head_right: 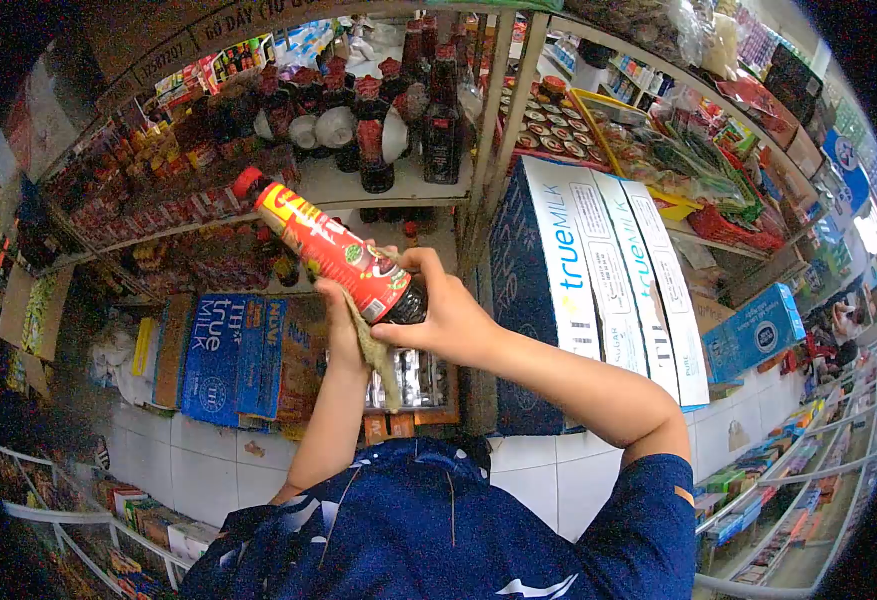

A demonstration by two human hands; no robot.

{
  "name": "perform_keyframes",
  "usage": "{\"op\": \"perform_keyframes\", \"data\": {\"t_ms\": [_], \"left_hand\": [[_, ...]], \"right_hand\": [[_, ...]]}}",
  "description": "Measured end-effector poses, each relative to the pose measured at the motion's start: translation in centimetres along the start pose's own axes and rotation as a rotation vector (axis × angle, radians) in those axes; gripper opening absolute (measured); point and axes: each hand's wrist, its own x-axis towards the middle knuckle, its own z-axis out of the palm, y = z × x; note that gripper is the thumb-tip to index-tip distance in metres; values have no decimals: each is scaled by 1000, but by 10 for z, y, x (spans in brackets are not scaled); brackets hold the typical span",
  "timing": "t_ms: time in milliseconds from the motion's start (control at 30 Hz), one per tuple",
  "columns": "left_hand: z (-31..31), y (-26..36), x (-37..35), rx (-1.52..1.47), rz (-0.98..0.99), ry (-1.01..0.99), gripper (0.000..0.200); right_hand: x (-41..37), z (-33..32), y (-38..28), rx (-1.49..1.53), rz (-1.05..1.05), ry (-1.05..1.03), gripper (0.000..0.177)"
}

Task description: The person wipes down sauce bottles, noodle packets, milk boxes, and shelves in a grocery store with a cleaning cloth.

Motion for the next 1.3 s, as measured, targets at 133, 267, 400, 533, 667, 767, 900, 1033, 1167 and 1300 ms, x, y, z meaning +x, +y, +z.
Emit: {"op": "perform_keyframes", "data": {"t_ms": [133,267,400,533,667,767,900,1033,1167,1300], "left_hand": [[-28,7,30,-393,-36,-27,68],[-4,79,37,-187,48,286,47],[-2,63,27,-173,75,166,44],[5,10,2,-89,-2,119,56],[0,34,28,-363,-55,118,55],[-6,74,44,-192,128,89,52],[8,59,28,-148,123,-14,55],[16,8,3,116,147,81,59],[-6,5,14,69,8,67,56],[-4,21,12,378,7,-107,52]], "right_hand": [[3,1,7,10,-12,-47,69],[-4,1,-6,-51,45,-222,69],[-5,1,-6,-19,-26,-174,68],[-4,-3,-9,-20,-40,-92,67],[-3,-1,-6,71,14,-112,67],[-6,-1,-9,51,4,-168,68],[-5,-1,-5,4,-63,-133,69],[1,-3,-1,27,-6,-45,68],[4,-4,13,-145,-60,-66,62],[12,-17,19,96,-29,181,53]]}}
